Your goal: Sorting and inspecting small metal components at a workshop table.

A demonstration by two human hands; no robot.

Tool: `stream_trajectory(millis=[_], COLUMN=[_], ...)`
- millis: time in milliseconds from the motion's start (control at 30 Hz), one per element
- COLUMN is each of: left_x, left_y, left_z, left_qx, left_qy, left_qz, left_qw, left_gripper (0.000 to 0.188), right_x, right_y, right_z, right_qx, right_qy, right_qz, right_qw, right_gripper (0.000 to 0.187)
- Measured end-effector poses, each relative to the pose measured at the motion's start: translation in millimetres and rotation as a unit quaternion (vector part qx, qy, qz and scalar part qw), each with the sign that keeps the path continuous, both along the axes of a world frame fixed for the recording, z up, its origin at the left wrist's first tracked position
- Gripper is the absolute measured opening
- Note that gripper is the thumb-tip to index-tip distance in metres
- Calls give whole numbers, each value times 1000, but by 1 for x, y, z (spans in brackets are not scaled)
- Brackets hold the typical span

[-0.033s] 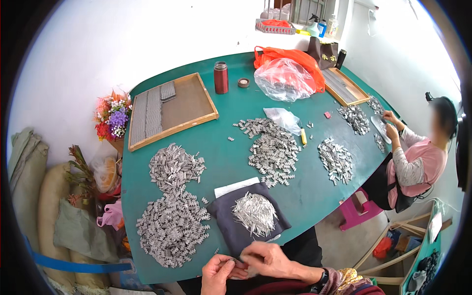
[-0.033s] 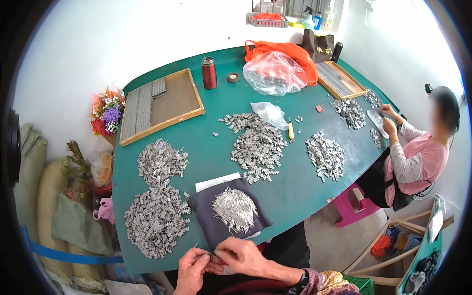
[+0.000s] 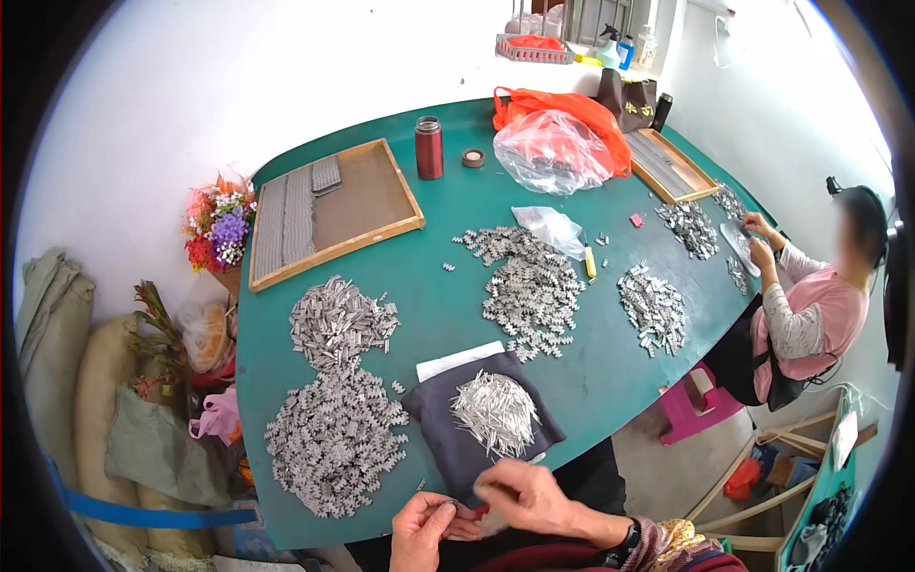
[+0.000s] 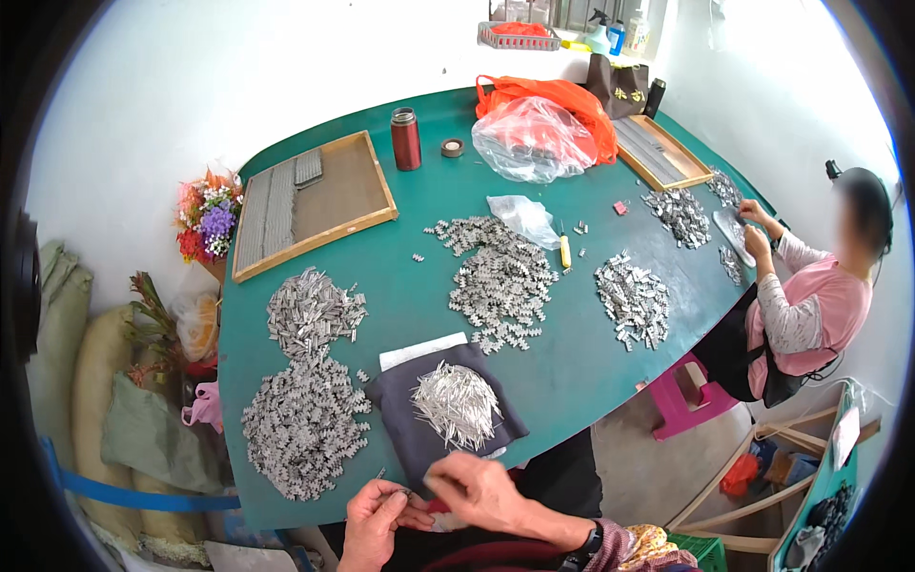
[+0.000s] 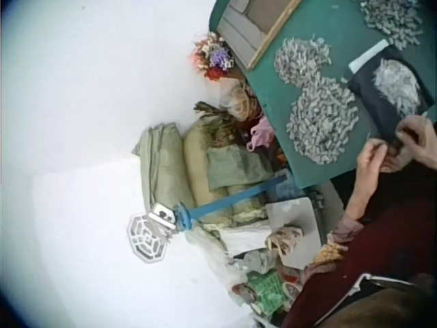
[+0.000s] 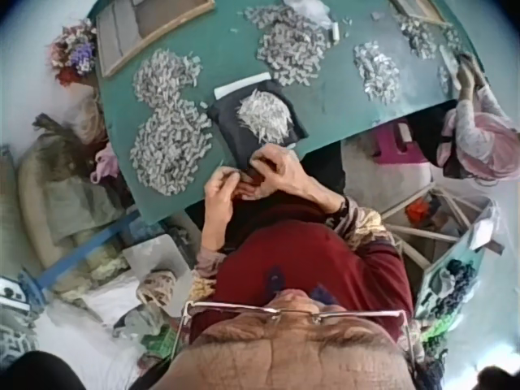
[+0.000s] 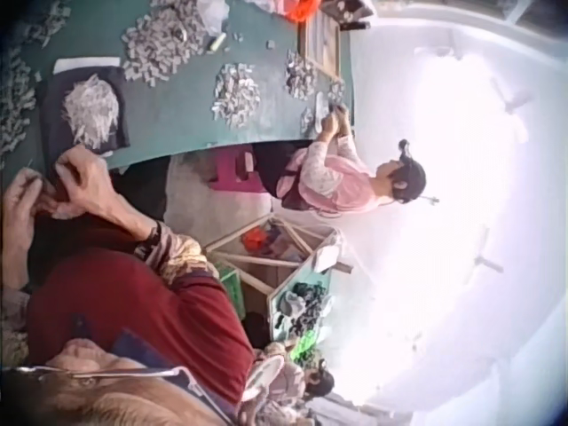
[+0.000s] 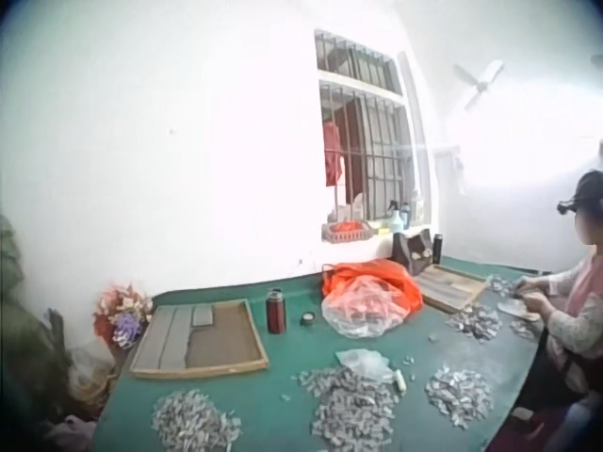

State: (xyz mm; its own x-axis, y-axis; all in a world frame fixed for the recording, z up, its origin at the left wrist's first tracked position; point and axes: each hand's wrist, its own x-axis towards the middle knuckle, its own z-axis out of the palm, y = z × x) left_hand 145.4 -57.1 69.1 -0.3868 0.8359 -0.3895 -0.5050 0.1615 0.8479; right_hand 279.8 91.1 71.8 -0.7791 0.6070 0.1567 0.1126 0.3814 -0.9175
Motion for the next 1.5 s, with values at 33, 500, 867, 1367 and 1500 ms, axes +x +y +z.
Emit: stream_trajectory(millis=[33,500,867,1367,1500], left_x=[1,-3,-5,-7,-4], left_y=[4,-5,-9,6,6], left_z=[10,-10,-19,-25,-24], left_qx=[-1,9,30,61,55], left_qy=[-13,-35,-49,-42,-46], left_qz=[20,30,46,31,30], left_qw=[1000,999,997,997,997], left_gripper=[13,13,13,12,11], right_x=[1,-19,9,-18,-9], right_y=[9,26,86,95,97], right_z=[0,-9,-13,-6,-9], right_qx=[64,346,254,-28,-59], right_qy=[7,-133,-159,-135,-105], right_qz=[-29,-60,-229,-167,-166], right_qw=[997,927,926,976,979], right_gripper=[12,46,11,22,16])
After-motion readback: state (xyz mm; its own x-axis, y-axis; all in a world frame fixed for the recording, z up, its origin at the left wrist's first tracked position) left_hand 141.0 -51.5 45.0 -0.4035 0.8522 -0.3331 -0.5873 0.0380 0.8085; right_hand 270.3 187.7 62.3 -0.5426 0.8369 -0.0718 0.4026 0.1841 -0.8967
